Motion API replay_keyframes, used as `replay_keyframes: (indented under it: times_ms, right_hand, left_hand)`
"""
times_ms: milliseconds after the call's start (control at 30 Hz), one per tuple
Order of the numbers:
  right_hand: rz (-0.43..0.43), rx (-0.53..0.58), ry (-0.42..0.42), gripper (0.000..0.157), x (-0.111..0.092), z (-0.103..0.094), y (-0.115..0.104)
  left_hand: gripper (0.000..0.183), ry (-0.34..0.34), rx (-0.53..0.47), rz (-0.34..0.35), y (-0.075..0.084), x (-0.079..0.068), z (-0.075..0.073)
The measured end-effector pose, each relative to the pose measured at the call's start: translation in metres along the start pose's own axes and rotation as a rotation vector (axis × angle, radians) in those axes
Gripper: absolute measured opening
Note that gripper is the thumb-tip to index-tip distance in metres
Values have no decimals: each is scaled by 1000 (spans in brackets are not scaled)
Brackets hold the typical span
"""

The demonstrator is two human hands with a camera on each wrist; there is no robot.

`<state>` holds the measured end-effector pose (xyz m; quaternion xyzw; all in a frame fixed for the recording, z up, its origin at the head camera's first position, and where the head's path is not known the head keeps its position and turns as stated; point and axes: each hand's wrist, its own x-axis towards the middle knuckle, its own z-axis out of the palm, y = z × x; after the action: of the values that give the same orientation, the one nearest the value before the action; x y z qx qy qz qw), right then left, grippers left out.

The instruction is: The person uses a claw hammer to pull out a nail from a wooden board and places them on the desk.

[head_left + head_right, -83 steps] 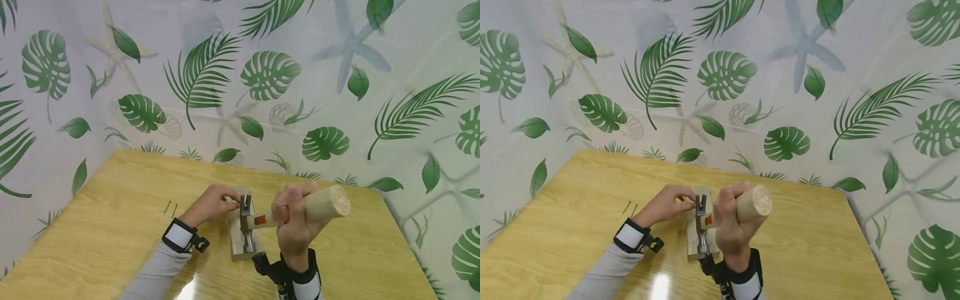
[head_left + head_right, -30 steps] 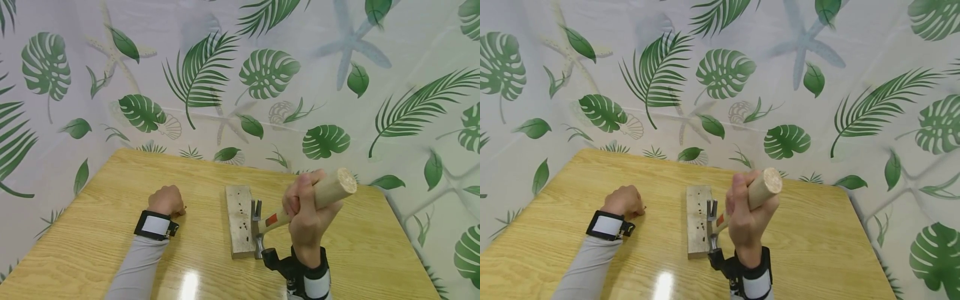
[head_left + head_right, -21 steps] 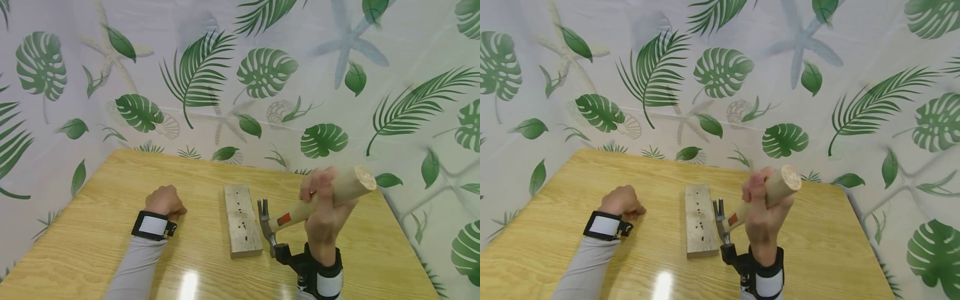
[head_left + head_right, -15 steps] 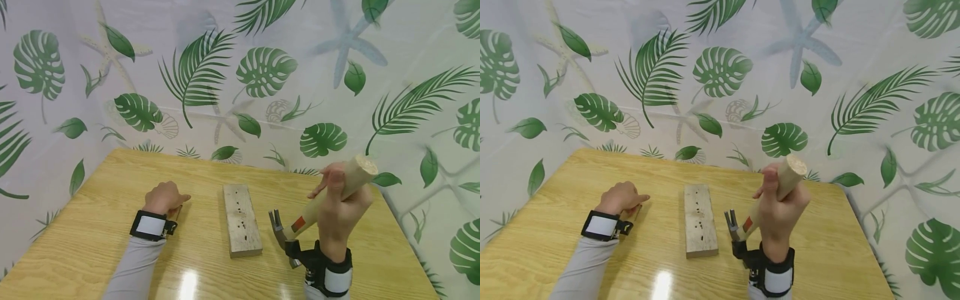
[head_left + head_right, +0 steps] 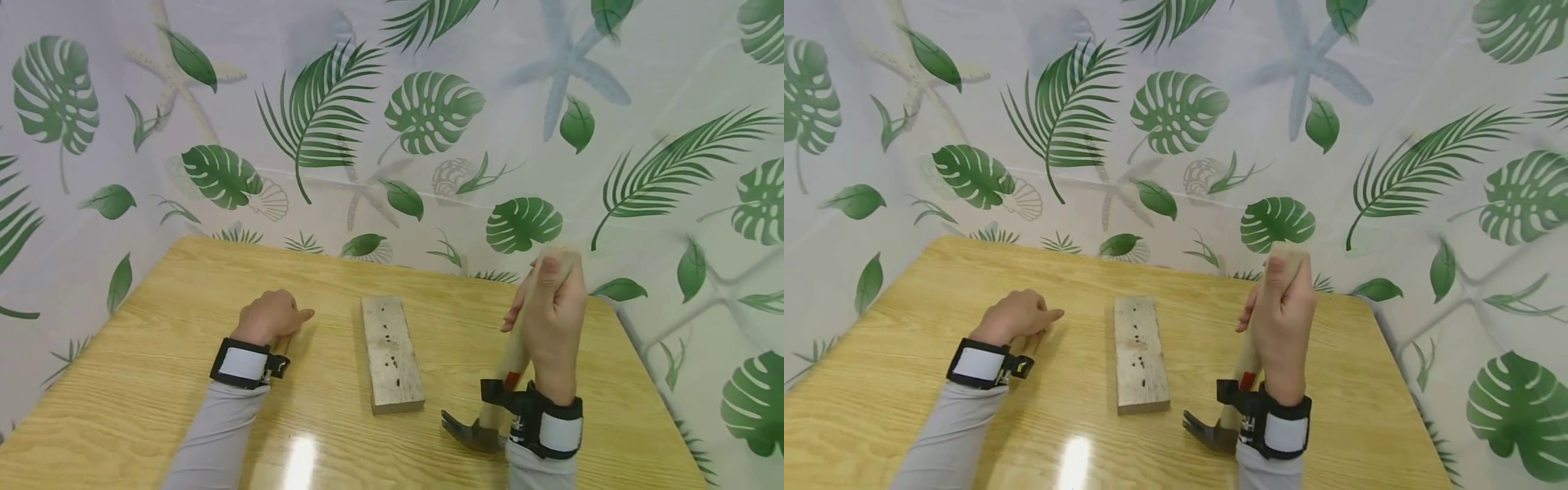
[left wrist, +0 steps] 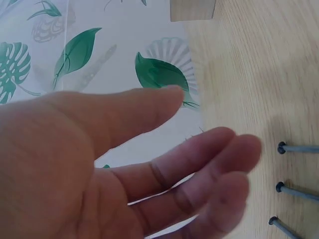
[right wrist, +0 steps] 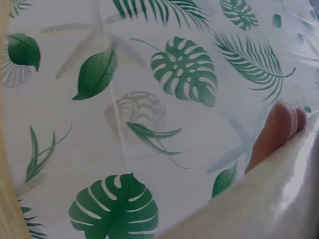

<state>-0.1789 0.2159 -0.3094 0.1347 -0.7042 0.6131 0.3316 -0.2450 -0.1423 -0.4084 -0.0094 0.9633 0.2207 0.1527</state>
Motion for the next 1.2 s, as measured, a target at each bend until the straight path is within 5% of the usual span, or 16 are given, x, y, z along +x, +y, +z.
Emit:
replay_keyframes:
  times_ms: [167,400,600,767,967,1200]
  right_hand:
    - [143,-135,-50,36,1,6,4]
    - [301,-188,-91,35,3,-2,44]
    - [492,-478,-361,72,3,-10,93]
    - [616,-619,-539,80,-9,-11,137]
    - [669,-667,-596,76,-23,-7,163]
    - [664,-688,-572,71,-30,-4,166]
  left_hand:
    - [33,97,-35,62,5,0,4]
    - [31,128,-50,114,17,-2,11]
    - [31,140,-51,143,28,-4,12]
    - [30,124,-49,154,34,-4,17]
    - [30,111,-29,158,37,-5,21]
    - [29,98,-25,166,36,-5,25]
